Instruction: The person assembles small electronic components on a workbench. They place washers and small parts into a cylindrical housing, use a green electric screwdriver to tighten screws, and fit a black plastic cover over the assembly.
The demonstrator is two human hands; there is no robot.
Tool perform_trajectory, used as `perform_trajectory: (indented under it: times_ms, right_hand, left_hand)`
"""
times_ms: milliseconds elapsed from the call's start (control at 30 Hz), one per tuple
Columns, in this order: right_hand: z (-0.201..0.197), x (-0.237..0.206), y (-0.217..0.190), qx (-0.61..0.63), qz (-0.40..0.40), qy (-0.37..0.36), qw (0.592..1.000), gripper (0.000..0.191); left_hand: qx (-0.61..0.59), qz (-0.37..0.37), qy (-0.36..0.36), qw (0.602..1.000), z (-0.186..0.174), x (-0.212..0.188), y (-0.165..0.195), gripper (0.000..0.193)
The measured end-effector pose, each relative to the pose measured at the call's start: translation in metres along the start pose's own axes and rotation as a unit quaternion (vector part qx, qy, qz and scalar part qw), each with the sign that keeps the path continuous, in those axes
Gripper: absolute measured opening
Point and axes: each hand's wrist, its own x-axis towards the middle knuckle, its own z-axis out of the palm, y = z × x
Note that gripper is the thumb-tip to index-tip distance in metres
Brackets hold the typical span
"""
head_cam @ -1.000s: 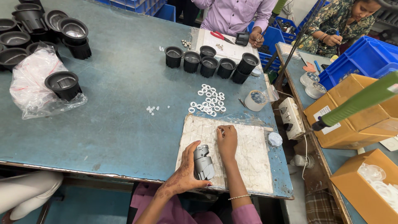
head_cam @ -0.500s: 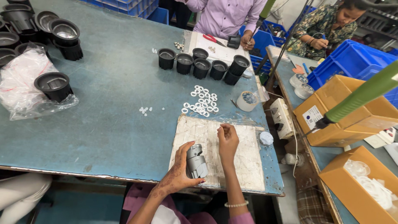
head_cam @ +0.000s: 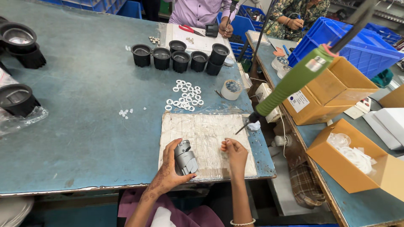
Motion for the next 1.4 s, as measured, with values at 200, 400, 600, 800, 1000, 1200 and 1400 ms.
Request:
perform_trajectory:
  times_ms: [200, 400, 600, 800, 1000, 1200, 1400]
  right_hand:
    - [-0.001, 0.018, -0.026, -0.027, -0.045, -0.096, 0.994, 0.024]
    - [0.009, 0.029, -0.058, -0.067, -0.069, -0.154, 0.983, 0.024]
    - [-0.001, 0.041, -0.072, -0.109, -0.089, -0.193, 0.971, 0.025]
    - [-0.015, 0.044, -0.069, -0.152, -0.106, -0.167, 0.969, 0.024]
    - [-0.024, 0.040, -0.086, -0.221, -0.147, -0.110, 0.958, 0.021]
    - [-0.029, 0.027, -0.121, -0.382, -0.172, -0.074, 0.905, 0.021]
    - [-0.033, 0.024, -0.127, -0.405, -0.147, -0.107, 0.896, 0.023]
  left_hand:
    - [0.017, 0.004, -0.009, 1.000, -0.001, 0.001, 0.003, 0.116]
    - [0.015, 0.001, -0.006, 1.000, 0.002, 0.001, -0.001, 0.120]
    - [0.008, -0.007, -0.007, 1.000, 0.004, 0.001, 0.002, 0.118]
    - [-0.002, -0.020, -0.012, 1.000, 0.005, 0.002, 0.005, 0.118]
    - [-0.010, -0.031, -0.017, 0.999, 0.008, 0.007, 0.005, 0.117]
    - [-0.004, -0.035, -0.024, 0.999, 0.009, 0.009, 0.002, 0.118]
    - [-0.001, -0.042, -0.031, 0.999, 0.009, 0.009, 0.000, 0.117]
